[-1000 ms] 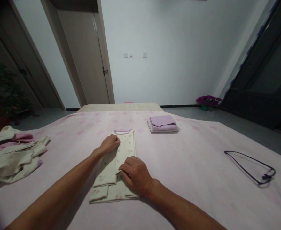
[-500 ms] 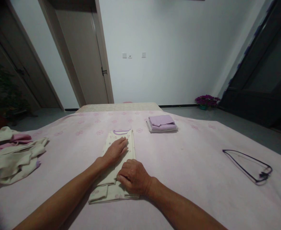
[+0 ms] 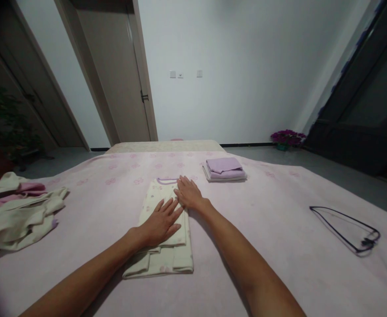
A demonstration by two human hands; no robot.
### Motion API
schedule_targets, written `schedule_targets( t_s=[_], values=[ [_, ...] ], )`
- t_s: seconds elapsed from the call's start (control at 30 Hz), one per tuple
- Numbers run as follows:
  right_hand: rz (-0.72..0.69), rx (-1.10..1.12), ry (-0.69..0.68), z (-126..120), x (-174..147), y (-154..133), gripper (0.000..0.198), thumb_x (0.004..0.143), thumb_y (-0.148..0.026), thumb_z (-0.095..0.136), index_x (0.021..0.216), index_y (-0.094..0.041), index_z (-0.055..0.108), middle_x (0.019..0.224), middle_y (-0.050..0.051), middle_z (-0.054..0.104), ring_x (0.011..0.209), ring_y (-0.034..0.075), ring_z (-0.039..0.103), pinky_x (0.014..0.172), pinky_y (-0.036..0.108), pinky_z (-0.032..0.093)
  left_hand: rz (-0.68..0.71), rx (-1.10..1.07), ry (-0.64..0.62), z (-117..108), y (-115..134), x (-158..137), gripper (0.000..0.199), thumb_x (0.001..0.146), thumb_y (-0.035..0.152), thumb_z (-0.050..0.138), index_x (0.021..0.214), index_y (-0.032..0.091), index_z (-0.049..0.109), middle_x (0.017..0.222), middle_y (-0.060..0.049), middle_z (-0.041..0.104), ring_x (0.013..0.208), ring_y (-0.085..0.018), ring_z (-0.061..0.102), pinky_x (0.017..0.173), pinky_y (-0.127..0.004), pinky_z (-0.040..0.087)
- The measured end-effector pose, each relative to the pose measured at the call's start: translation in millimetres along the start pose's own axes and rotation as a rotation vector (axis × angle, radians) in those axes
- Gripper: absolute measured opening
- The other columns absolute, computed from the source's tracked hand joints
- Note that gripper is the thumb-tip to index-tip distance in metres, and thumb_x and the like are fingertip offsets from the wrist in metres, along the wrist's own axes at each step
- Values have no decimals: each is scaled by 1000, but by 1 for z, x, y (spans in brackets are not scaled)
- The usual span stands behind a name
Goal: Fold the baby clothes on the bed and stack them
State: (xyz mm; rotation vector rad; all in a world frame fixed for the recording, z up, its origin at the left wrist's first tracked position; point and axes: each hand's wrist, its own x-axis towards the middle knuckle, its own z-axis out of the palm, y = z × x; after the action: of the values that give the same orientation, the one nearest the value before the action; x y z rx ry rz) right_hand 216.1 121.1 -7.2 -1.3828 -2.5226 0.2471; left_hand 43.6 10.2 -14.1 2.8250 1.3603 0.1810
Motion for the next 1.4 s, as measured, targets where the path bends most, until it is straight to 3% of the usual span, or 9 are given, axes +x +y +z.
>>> schedule_targets(
  t_s=[0.2,0.4,0.53,0.7,0.8,0.9,1.1,1.27,1.4],
  values=[
    [62,7,-62,18,9,10,62,103,-43,34,157,-14,28,164,12,19,152,24,17,123,46,11,73,-79,-134,-17,2,-29,59,101,46,40,156,29,28,164,-18,18,152,-35,12,118,-62,14],
    [91,22,-50,9,1,8,58,101,-39,40,153,-13,37,161,14,30,148,27,28,121,47,21,161,-174,-150,-20,4,-62,63,100,50,42,157,28,27,165,-15,17,152,-35,12,120,-59,16],
    [70,7,20,-1,-29,-6,53,98,-30,46,148,-13,45,156,14,40,146,24,34,121,40,23,205,-258,-155,-19,4,-82,64,101,54,39,158,29,24,165,-11,17,152,-34,12,122,-57,17],
    [-136,11,77,-4,-92,-34,53,99,-34,46,150,-17,43,158,14,36,149,29,28,121,51,23,233,-260,-126,-17,9,-102,71,99,58,41,160,29,18,165,-10,18,152,-33,13,122,-56,16],
    [-233,0,-3,0,-124,-45,56,100,-36,46,152,-19,39,161,13,32,150,29,24,121,53,22,231,-252,-87,-14,12,-110,73,98,57,46,159,29,18,165,-10,16,152,-33,14,122,-57,16],
    [-231,14,-25,7,-140,-48,53,101,-34,43,151,-18,40,160,13,33,149,27,26,121,53,24,230,-269,-54,-14,12,-116,70,99,53,47,159,30,20,165,-10,18,152,-32,16,122,-57,18],
    [-307,187,217,11,-147,-39,42,94,-32,58,134,-20,59,142,14,57,137,27,47,113,50,37,257,-392,154,-21,12,-136,55,103,31,45,156,30,29,155,-9,44,143,-23,41,119,-48,34],
    [-355,338,317,1,-153,-46,28,75,-17,72,102,-22,71,105,7,70,99,22,62,88,38,49,164,-412,376,-21,12,-145,31,100,22,48,129,23,60,119,-11,69,109,-20,64,93,-36,55],
    [-268,407,219,-10,-158,-52,15,70,-8,69,76,-21,70,78,0,62,79,16,57,73,27,45,184,-336,449,-23,19,-141,16,96,19,54,104,19,68,92,-8,69,85,-19,62,75,-32,52]
  ],
)
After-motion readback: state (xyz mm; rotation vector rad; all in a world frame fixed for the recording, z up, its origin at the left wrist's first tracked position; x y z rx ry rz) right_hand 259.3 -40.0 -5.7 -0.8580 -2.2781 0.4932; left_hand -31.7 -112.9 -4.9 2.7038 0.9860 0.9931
